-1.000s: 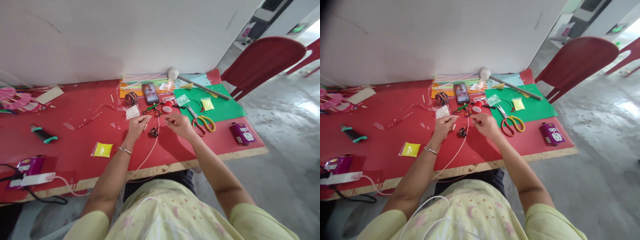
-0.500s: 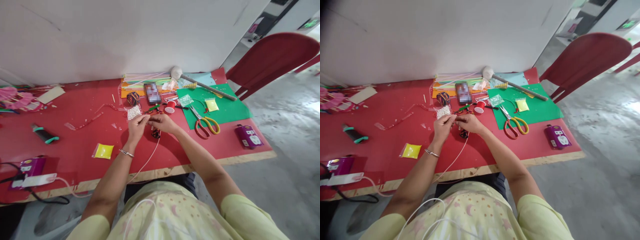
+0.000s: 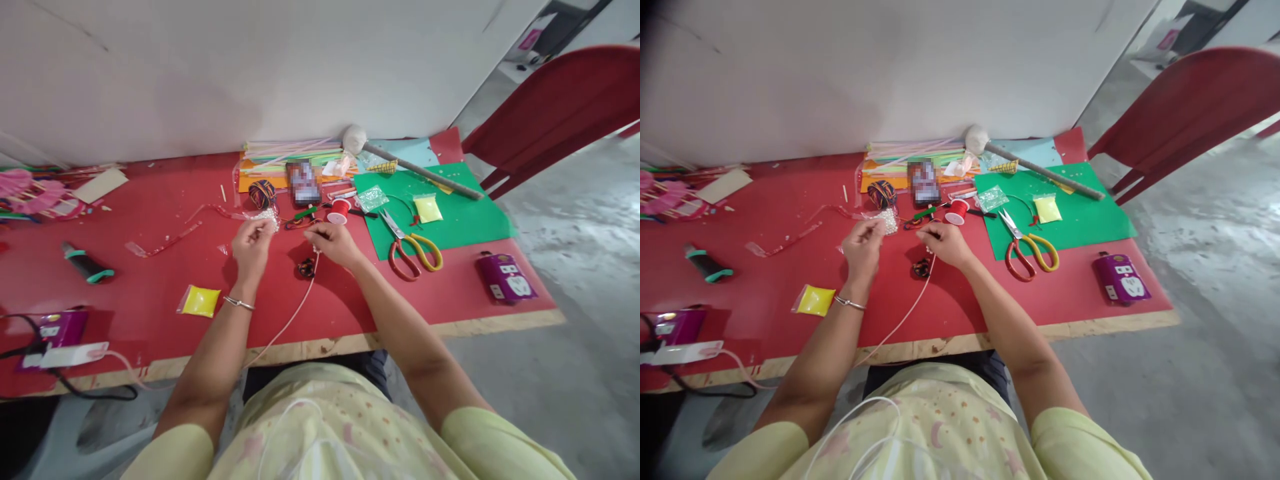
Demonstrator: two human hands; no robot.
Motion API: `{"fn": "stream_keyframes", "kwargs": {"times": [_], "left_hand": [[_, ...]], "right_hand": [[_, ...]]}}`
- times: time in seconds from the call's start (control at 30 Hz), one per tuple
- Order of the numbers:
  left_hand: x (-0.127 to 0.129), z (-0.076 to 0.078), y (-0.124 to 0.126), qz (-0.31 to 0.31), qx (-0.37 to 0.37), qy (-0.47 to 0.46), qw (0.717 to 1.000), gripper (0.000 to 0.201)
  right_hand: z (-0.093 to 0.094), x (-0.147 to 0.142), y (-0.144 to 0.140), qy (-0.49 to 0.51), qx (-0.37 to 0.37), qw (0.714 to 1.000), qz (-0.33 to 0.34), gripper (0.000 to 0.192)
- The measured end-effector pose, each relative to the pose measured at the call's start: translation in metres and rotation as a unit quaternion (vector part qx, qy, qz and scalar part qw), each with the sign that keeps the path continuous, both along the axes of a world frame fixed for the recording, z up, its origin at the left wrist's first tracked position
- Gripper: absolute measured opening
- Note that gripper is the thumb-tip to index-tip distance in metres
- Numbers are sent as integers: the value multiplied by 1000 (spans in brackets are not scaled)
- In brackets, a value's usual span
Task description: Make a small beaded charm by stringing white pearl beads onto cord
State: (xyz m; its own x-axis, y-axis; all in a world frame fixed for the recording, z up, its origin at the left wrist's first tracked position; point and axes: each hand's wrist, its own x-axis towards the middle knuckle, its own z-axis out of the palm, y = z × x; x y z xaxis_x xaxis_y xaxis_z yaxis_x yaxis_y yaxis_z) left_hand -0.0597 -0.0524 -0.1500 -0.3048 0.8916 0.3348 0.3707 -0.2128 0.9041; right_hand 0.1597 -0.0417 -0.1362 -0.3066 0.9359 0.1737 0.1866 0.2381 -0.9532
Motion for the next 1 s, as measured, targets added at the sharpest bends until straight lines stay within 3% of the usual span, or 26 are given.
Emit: {"fn": "stream_keyframes", "kwargs": {"times": [0.07,0.1,0.2,0.33,0.53,0.7,1.0], "left_hand": [[-14,-2,7,96,29,119,988,21],[-19,-4,11,108,27,174,979,19],[-24,-9,15,57,34,304,950,17],[-19,-15,15,-19,30,380,924,31],[-26,-22,19,-27,23,371,928,29],[-28,-26,22,-17,41,317,947,12],[-28,-25,23,-37,30,310,950,14]], "right_hand": [[2,7,4,29,-23,999,-11,30],[2,9,5,41,-38,998,-8,31],[0,10,5,80,-106,991,8,34],[-7,-1,-1,130,-178,975,16,41],[-16,-11,1,164,-149,975,-30,47],[-22,-13,2,154,-108,980,-62,44],[-31,-20,0,-4,80,993,-92,32]]}}
